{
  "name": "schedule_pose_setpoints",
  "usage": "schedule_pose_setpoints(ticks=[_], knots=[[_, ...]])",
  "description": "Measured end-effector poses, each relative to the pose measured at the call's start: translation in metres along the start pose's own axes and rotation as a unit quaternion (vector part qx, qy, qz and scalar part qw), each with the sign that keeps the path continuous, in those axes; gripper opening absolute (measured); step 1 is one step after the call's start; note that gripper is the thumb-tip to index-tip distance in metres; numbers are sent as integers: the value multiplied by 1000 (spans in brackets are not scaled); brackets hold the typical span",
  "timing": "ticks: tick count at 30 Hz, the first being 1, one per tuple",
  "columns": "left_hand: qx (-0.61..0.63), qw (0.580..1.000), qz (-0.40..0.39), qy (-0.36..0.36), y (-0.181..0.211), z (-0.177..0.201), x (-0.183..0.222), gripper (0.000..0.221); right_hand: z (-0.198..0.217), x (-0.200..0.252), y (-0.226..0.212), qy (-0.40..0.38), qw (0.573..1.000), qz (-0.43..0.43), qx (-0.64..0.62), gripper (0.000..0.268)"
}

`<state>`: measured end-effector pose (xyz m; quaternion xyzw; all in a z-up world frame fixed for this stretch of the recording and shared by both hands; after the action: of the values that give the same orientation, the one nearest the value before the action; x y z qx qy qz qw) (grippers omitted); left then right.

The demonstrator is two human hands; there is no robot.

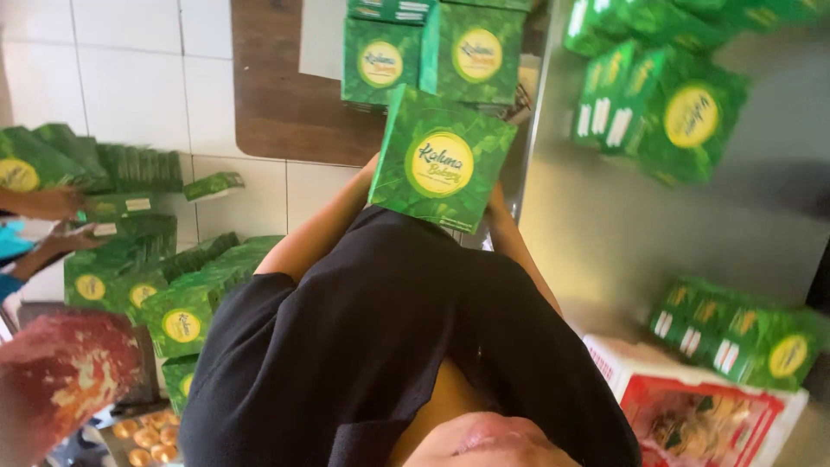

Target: The person assembles cardboard boxes, places wrapped bread rolls inside them, and closes the boxes.

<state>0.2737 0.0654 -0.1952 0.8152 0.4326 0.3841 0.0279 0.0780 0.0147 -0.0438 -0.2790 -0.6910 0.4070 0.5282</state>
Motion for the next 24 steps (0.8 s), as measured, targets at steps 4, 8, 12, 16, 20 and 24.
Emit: schedule_pose_setpoints(ticks=[4,8,12,16,20,24], knots=[[158,987,5,-24,42,18,35,39,-27,-50,20,-39,999,-10,-7,38],[175,984,-40,-4,99,45,65,41,-41,-110,78,-79,996,-26,-14,38],[169,982,-79,27,182,82,47,41,-128,-158,40,-139,974,77,164,34],[168,977,-113,60,263,137,17,41,-177,-242,91,-155,959,79,225,31],[186,968,-124,110,295,208,4,41,-241,-296,99,-244,968,53,12,29],[215,954,-134,159,289,293,-19,40,-297,-345,90,-261,920,260,137,36]])
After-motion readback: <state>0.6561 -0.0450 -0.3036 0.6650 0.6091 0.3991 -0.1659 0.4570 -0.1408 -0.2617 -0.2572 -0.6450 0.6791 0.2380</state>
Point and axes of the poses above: each hand's wrist, its own x-axis away from the middle knuckle, its own z-axis out of the back of the hand, y = z × x, the point moved 5 cm from there along -x, towards the middle knuckle, and after that the axes turned 3 degrees about y, right-handed, at the moved point
